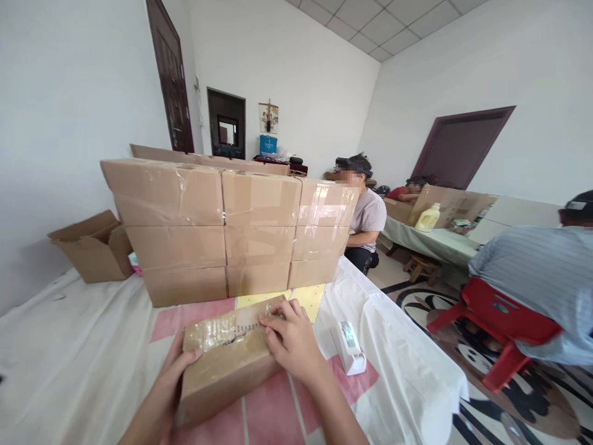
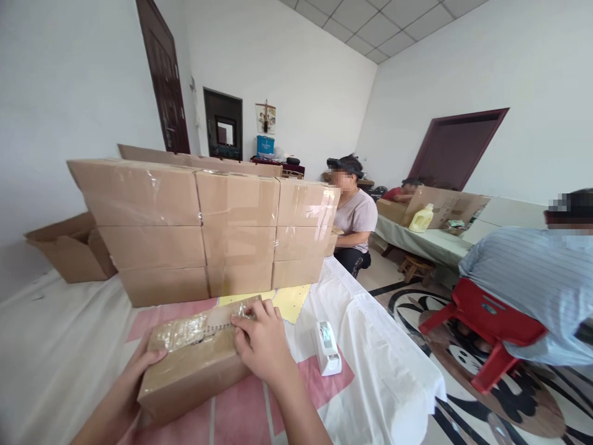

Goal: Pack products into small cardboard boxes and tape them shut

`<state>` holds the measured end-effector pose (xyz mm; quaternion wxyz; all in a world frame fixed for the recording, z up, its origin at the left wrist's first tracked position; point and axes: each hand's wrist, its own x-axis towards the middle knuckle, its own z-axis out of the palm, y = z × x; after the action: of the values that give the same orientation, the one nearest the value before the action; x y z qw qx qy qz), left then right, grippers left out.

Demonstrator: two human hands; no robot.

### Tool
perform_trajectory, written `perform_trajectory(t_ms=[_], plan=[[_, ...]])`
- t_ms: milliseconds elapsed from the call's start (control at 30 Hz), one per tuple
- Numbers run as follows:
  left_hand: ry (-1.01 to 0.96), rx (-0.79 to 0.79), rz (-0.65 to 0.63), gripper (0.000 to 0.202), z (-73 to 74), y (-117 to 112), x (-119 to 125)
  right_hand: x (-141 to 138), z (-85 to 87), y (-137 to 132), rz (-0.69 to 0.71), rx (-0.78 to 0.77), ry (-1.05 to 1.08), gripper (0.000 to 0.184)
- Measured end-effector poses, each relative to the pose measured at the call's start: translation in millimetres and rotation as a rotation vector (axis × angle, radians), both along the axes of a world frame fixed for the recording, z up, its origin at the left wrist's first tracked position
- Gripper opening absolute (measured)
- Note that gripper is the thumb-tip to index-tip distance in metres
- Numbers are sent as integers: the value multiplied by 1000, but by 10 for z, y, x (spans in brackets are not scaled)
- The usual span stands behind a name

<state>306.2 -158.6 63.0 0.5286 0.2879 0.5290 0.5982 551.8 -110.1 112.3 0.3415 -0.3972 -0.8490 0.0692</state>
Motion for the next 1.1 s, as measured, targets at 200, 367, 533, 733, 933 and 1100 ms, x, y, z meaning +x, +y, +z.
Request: perform_trajectory(t_ms=[200,367,533,733,933,1100], plan=[[-100,55,50,67,-14,-30,34,129,-97,69,113,-108,285,49],[-143,100,-26,73,-4,-20,-40,453,-171,199,333,-429,229,95],[-216,177,-18,89,-106,11,-134,501,-164,144,401,-561,245,113],[-297,314,-4,73,-277,52,-327,437,-225,-262,353,-393,341,94],[-356,379,333,45,-580,210,-513,1553,-199,-700,-217,132,704,68],[-202,295,359,49,-705,324,-502,2615,15,-440,-817,364,777,82]])
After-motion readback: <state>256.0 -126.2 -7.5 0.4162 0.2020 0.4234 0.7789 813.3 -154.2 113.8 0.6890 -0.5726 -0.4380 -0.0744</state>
